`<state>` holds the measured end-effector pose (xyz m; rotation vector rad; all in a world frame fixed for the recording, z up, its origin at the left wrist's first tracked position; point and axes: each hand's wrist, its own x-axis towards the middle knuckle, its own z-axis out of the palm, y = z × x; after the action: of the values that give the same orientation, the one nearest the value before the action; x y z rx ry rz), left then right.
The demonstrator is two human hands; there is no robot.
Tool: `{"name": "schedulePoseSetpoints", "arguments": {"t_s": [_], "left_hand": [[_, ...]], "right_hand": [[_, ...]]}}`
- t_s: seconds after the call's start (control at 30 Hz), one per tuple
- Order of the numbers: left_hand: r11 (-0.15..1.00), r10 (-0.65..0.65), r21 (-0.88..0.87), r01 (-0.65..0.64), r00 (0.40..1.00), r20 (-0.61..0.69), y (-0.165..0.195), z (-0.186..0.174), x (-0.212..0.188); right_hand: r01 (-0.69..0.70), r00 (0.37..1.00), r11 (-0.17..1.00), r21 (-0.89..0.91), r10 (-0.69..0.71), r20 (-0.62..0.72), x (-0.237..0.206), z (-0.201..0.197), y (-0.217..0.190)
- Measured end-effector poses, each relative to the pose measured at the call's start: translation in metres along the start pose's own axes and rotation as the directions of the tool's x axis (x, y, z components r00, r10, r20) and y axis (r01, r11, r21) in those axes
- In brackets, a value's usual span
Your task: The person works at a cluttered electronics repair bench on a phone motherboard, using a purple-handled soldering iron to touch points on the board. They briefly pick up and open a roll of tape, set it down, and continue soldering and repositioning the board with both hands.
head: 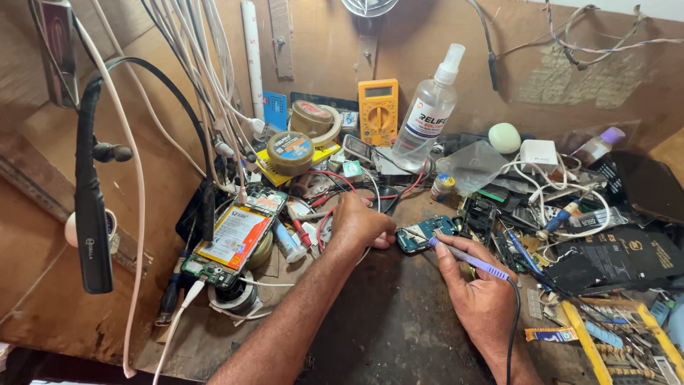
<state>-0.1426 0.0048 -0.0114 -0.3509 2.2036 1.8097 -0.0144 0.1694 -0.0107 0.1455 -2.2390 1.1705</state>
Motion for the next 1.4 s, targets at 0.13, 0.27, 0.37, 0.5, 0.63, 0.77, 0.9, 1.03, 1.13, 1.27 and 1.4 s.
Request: {"name": "schedulePoseSetpoints", "arguments": {"t_s": [0.13,0.27,0.37,0.5,0.63,0.77,0.9,1.03,1.13,1.27,1.4], "left_hand": [[1.0,-0.003,-0.014,0.003,1.0,-0.004,-0.001,0.0017,0.0011],[0.998,-0.014,-0.061,0.013,1.0,-0.012,-0.0025,0.0022,0.0011],[0.996,-0.015,-0.089,0.013,1.0,-0.018,-0.0035,0.0017,0.0004],[0.996,-0.015,-0.093,0.014,1.0,-0.016,-0.0029,0.0025,0.0002],[0.997,-0.017,-0.079,0.016,1.0,-0.003,-0.0021,0.002,-0.0001],[0.999,-0.016,-0.044,0.015,1.0,-0.015,-0.0003,0.0012,-0.0005],[1.0,-0.016,-0.023,0.015,1.0,-0.023,0.0011,0.0016,-0.0019],[1.0,-0.008,-0.022,0.008,0.999,-0.034,0.0018,0.0021,-0.0026],[1.0,-0.022,0.02,0.023,0.999,-0.033,0.0019,0.0019,-0.0025],[1.0,-0.009,-0.003,0.009,0.999,-0.033,0.0015,0.0021,-0.002],[1.0,-0.005,-0.01,0.005,0.999,-0.033,0.0006,0.0026,-0.0017]], "right_hand": [[-0.008,1.0,1.0,-0.004,0.008,-0.003,0.0,0.0,0.001],[0.009,1.0,1.0,0.015,-0.009,-0.013,-0.0015,0.0011,0.0021],[0.002,1.0,1.0,0.026,-0.002,-0.005,-0.0022,0.0014,0.003],[0.0,1.0,1.0,0.029,0.0,-0.006,-0.0014,0.0009,0.0041],[0.01,1.0,0.999,0.039,-0.01,-0.004,-0.0013,0.0016,0.0042],[-0.013,1.0,0.999,0.042,0.013,-0.003,-0.002,0.002,0.0041],[-0.002,1.0,0.999,0.035,0.002,0.006,-0.0019,0.0018,0.0049],[-0.024,0.999,0.999,0.022,0.024,0.023,-0.0015,0.0019,0.0055],[-0.028,0.999,0.999,0.017,0.028,0.03,-0.0017,0.0021,0.0055],[-0.043,0.999,0.999,0.011,0.042,0.031,-0.0019,0.0022,0.0062],[-0.007,1.0,1.0,0.014,0.007,0.025,-0.0017,0.0028,0.0074]]}}
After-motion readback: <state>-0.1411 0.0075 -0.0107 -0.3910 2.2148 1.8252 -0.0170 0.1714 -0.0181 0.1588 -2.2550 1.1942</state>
